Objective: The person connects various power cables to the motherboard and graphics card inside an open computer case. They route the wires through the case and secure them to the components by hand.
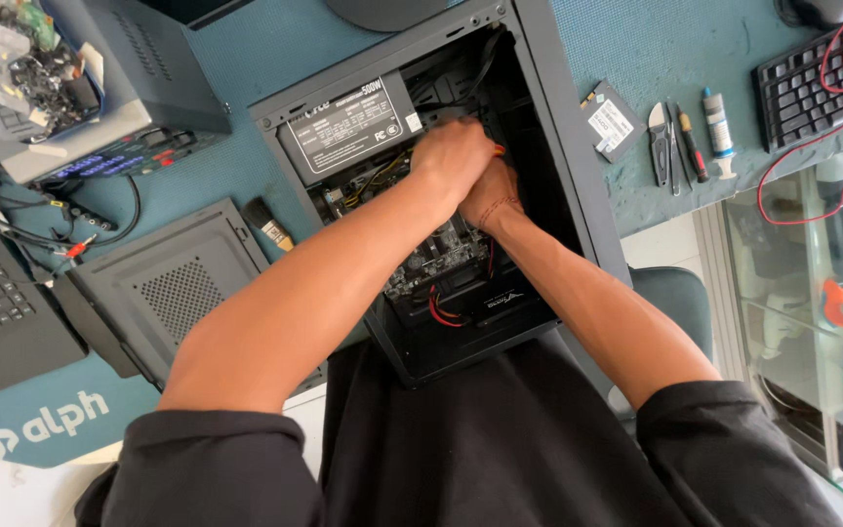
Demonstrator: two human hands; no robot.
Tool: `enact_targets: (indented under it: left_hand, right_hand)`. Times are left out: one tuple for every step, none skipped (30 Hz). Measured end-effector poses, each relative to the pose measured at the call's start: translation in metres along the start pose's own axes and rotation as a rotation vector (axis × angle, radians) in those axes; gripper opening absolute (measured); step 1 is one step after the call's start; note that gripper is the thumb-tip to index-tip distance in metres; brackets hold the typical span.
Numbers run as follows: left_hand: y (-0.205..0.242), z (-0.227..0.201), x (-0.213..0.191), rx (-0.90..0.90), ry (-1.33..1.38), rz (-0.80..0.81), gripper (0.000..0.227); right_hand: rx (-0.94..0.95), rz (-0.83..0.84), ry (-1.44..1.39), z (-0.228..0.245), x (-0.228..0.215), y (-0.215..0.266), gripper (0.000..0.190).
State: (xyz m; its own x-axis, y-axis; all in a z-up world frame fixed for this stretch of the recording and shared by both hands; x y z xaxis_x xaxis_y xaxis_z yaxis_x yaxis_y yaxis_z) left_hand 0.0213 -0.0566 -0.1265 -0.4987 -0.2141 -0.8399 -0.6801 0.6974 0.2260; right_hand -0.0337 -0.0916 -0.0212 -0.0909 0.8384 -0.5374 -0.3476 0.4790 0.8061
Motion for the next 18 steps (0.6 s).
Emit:
enact_targets:
  left_hand:
    - [0.0, -0.002, -0.006, 0.005, -0.002, 0.002, 0.045]
    - [-0.001, -0.004, -0.009, 0.016, -0.083, 0.065, 0.037]
    - [-0.001, -0.007, -0.012, 0.028, -0.164, 0.127, 0.031]
    - [-0.003, -0.001, -0.012, 0.033, -0.167, 0.135, 0.031]
    - [-0.004, 0.002, -0.012, 0.117, -0.192, 0.147, 0.023]
    - [-0.005, 0.004, -0.01, 0.202, -0.212, 0.161, 0.02]
    - [-0.005, -0.001, -0.01, 0.208, -0.211, 0.17, 0.02]
    - [-0.006, 0.0, -0.013, 0.142, -0.164, 0.161, 0.02]
    - [-0.006, 0.002, -0.016, 0.077, -0.118, 0.153, 0.022]
    - [-0.002, 0.0, -0.027, 0.073, -0.117, 0.155, 0.022]
    - [0.002, -0.006, -0.037, 0.159, -0.149, 0.17, 0.02]
    - [0.005, -0.011, -0.048, 0.244, -0.183, 0.184, 0.021]
    - [0.007, -0.012, -0.051, 0.239, -0.185, 0.184, 0.021]
    - [0.007, -0.013, -0.051, 0.206, -0.159, 0.199, 0.022]
    - [0.006, -0.013, -0.052, 0.174, -0.132, 0.214, 0.023]
    - [0.002, -0.01, -0.045, 0.169, -0.13, 0.217, 0.023]
    - [-0.003, -0.006, -0.038, 0.173, -0.148, 0.217, 0.023]
    - [-0.009, -0.003, -0.032, 0.179, -0.169, 0.213, 0.023]
  right_hand:
    - [0.002, -0.002, -0.005, -0.001, 0.0, 0.001, 0.04]
    - [0.0, -0.003, -0.004, -0.002, -0.001, 0.001, 0.04]
    - [-0.002, -0.005, -0.003, -0.003, -0.002, 0.002, 0.04]
    - [0.004, -0.003, -0.01, -0.003, -0.002, 0.0, 0.04]
    - [0.004, -0.001, -0.008, -0.003, -0.002, -0.002, 0.04]
    - [0.006, 0.001, -0.003, -0.004, -0.002, -0.004, 0.04]
    - [0.015, 0.003, -0.008, -0.007, -0.002, -0.004, 0.04]
    - [0.009, 0.007, 0.001, -0.007, -0.002, -0.005, 0.04]
    - [0.004, 0.01, 0.009, -0.006, -0.001, -0.006, 0.041]
    - [0.004, 0.014, 0.01, -0.006, 0.0, -0.006, 0.041]
    - [-0.002, 0.019, 0.021, -0.005, 0.002, -0.006, 0.041]
    - [-0.012, 0.023, 0.031, -0.003, 0.003, -0.006, 0.041]
    - [-0.015, 0.028, 0.032, -0.003, 0.005, -0.005, 0.041]
    - [-0.02, 0.027, 0.04, -0.004, 0.004, -0.004, 0.041]
    - [-0.025, 0.026, 0.048, -0.005, 0.003, -0.004, 0.041]
    - [-0.024, 0.03, 0.051, -0.005, 0.004, -0.005, 0.041]
    - [-0.029, 0.036, 0.064, -0.003, 0.005, -0.006, 0.041]
    - [-0.038, 0.038, 0.074, -0.001, 0.005, -0.008, 0.041]
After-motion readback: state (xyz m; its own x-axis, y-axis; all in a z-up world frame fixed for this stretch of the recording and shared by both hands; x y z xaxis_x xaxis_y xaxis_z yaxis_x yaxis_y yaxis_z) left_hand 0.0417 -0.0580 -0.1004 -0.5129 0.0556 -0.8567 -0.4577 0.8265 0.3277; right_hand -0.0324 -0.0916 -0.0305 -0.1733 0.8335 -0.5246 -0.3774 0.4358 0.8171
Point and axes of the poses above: each hand's wrist, its own y-axis away from the middle knuckle, its own x-axis out of the palm, z = x × y, the point moved 5 cm from there along -y, towards the middle knuckle, and after that the axes turned 10 degrees about x, right-handed, at the moved point
